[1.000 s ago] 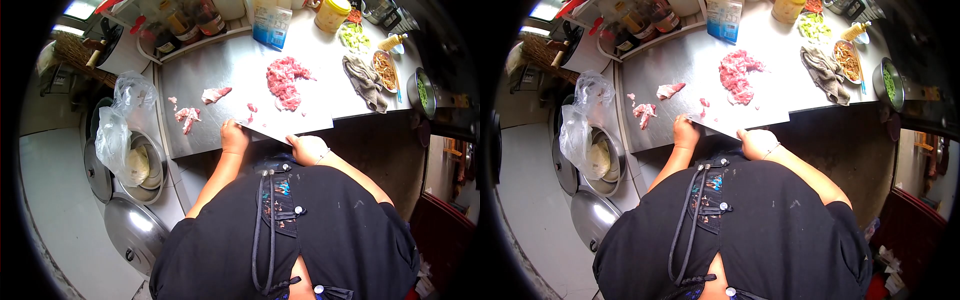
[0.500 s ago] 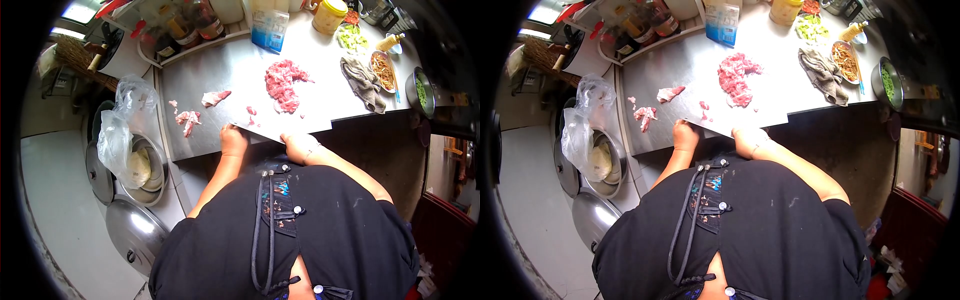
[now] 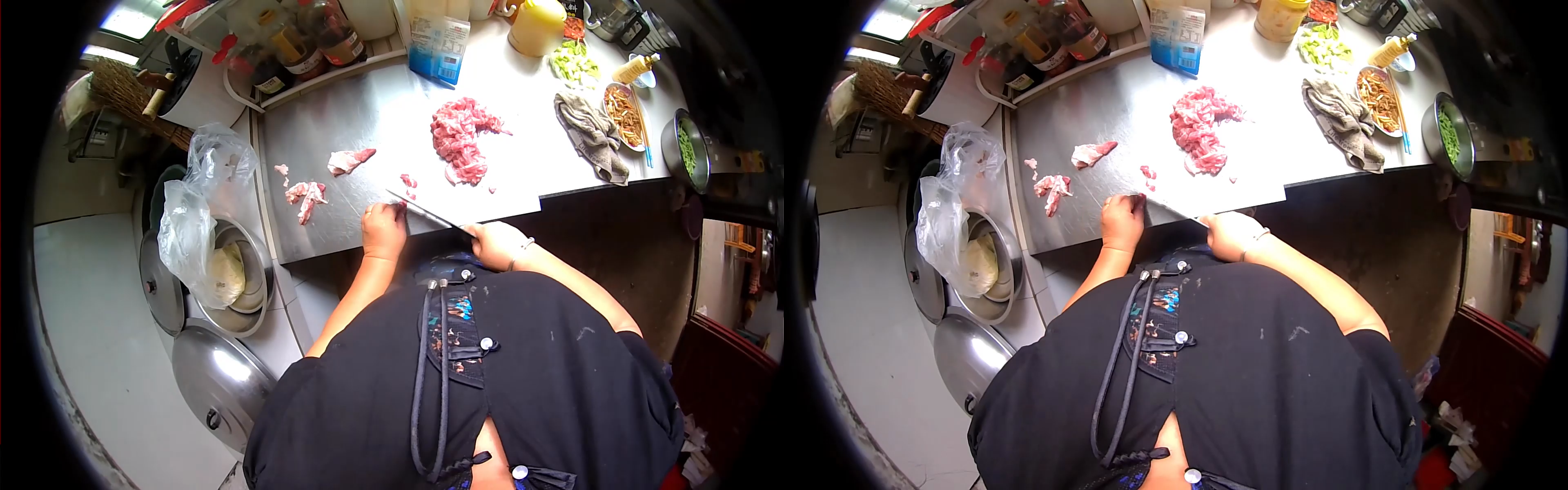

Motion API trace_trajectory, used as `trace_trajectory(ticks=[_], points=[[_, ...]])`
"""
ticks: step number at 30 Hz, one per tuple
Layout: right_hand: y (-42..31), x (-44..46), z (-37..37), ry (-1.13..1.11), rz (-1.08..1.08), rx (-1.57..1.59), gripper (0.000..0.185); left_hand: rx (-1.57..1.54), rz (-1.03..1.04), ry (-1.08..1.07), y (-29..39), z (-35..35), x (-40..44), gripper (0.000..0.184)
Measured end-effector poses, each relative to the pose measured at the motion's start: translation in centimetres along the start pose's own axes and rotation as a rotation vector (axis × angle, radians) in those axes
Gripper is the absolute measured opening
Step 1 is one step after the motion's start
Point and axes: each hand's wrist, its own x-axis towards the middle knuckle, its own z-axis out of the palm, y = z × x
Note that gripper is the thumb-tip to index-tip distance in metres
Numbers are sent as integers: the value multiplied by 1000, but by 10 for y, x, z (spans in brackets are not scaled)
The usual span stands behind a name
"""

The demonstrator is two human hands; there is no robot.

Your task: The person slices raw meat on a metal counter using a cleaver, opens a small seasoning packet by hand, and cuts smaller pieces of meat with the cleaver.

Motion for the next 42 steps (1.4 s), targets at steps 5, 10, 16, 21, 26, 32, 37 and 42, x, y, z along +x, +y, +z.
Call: trace_trajectory(ticks=[5,10,16,21,26,32,37,42], points=[[-8,-4,-3,-45,8,-57,31,68,18,-8,-6,6,-3,7],[-8,-2,-6,-85,44,-80,31,58,17,-4,0,5,0,7],[-16,21,1,-99,47,-91,35,32,77,49,1,4,4,5],[-20,9,-9,-130,110,-93,33,161,-122,-23,-9,-11,9,7],[-10,9,-4,-173,122,-83,31,191,-174,1,-32,-15,11,9],[13,11,5,-56,77,85,27,-62,75,1,-8,3,-1,4],[0,-1,0,-39,47,64,27,-93,-77,13,2,-1,1,7],[-12,-5,-8,-88,58,96,28,14,-28,-9,1,-2,0,7]])
